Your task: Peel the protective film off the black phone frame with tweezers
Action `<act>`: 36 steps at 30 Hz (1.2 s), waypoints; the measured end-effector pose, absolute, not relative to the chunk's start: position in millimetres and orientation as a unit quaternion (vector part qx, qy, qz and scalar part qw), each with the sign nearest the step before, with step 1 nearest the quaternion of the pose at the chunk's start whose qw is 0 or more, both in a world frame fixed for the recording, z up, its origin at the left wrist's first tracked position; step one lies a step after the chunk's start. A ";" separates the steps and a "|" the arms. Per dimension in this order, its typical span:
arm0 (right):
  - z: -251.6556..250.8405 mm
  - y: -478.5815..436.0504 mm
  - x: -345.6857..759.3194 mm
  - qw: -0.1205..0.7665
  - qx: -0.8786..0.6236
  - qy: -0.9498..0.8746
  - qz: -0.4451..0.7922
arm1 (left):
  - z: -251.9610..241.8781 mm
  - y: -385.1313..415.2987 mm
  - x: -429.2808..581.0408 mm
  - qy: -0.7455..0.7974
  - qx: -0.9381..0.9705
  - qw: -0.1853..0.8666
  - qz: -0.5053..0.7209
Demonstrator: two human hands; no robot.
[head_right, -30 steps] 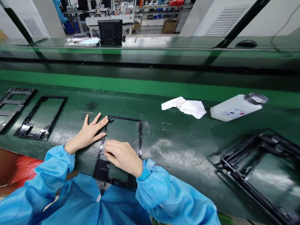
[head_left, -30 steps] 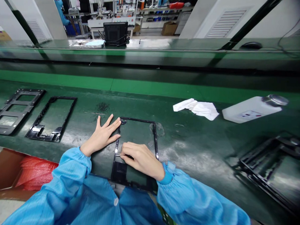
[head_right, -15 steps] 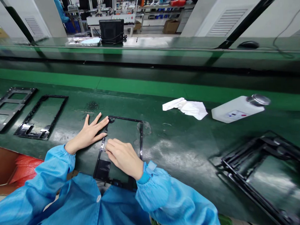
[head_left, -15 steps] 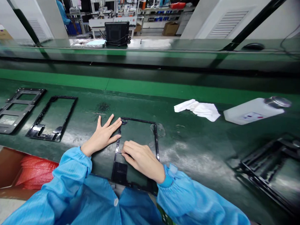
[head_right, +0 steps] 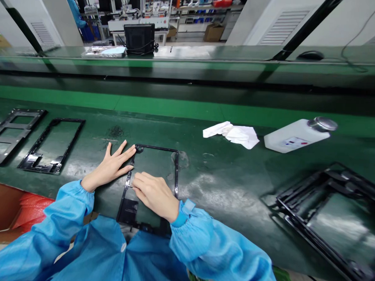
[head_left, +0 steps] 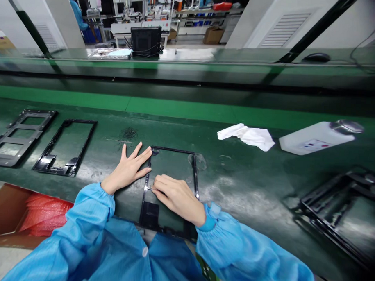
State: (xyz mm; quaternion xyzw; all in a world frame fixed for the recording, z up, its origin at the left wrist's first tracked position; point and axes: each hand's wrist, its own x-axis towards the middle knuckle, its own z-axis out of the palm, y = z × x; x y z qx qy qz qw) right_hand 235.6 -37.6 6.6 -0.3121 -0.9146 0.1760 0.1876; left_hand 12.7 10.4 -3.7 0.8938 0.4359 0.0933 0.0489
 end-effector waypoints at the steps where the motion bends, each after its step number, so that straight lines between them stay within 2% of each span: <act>1: 6.5 -38.0 235.4 0.183 -0.311 -0.917 0.170 | -3.6 10.4 12.8 0.436 0.894 0.049 0.092; 36: 6.9 -35.7 234.9 0.176 -0.284 -0.925 0.183 | -2.8 10.2 13.1 0.434 0.895 0.046 0.088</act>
